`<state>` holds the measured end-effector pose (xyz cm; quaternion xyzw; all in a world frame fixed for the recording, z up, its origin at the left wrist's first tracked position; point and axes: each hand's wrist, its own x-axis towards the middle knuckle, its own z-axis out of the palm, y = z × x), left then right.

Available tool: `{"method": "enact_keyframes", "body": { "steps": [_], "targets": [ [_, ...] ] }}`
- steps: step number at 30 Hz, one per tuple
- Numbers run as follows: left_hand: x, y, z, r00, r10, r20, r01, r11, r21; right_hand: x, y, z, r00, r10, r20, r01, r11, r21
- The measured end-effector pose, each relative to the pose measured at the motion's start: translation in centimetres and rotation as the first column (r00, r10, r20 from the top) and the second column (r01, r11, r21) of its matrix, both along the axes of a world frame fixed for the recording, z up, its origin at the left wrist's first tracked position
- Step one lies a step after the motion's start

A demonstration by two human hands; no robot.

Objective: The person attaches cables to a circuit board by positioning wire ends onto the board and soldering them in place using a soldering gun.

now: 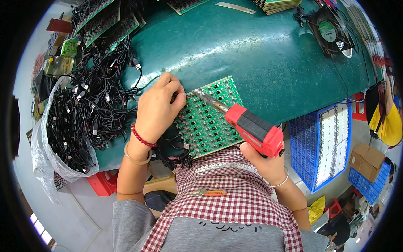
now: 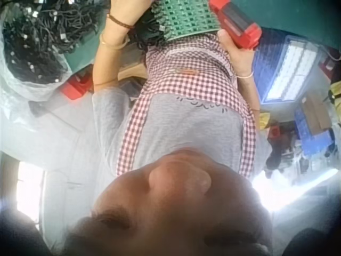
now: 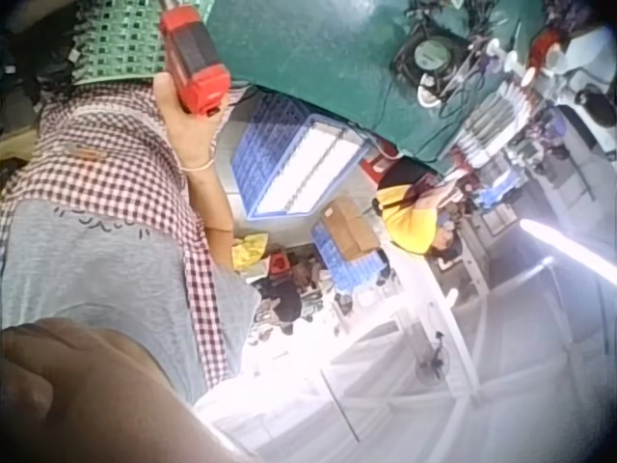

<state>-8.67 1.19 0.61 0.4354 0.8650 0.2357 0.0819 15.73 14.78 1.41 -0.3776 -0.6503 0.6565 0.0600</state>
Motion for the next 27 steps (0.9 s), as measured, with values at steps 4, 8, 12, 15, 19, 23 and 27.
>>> {"method": "enact_keyframes", "body": {
  "steps": [4, 8, 12, 15, 19, 23, 27],
  "targets": [
    [-0.1, 0.0, -0.1, 1.0, 0.004, -0.008, -0.004, 1.0, -0.006, 0.1, 0.0, -0.1, 1.0, -0.01, -0.007, 0.01, 1.0, -0.013],
    [0.0, 0.1, -0.2, 1.0, 0.015, 0.008, -0.015, 1.0, -0.008, 0.4, 0.1, -0.2, 1.0, -0.003, -0.01, 0.003, 1.0, -0.007],
    [0.5, 0.2, -0.2, 0.997, -0.011, -0.078, 0.012, 1.0, 0.021, 0.9, 0.1, -0.6, 0.999, 0.001, -0.038, -0.001, 1.0, -0.004],
    [0.0, -0.1, -0.3, 1.0, -0.025, -0.004, 0.025, 1.0, 0.019, 0.2, -0.1, -0.5, 0.991, 0.054, -0.124, -0.04, 0.993, 0.114],
    [0.0, -0.2, -0.4, 0.999, -0.027, 0.018, 0.027, 0.999, 0.026, 0.6, -0.1, -0.6, 0.992, 0.034, -0.119, -0.021, 0.994, 0.111],
    [0.2, 0.0, -0.6, 1.0, -0.007, 0.012, 0.006, 0.998, 0.059, 0.6, 0.0, -0.4, 1.0, 0.023, -0.011, -0.023, 1.0, -0.016],
    [0.2, 0.1, -0.6, 1.0, -0.004, 0.013, 0.004, 0.999, 0.034, 0.1, -0.1, -0.3, 1.0, 0.027, 0.005, -0.027, 1.0, -0.008]
  ]
}}
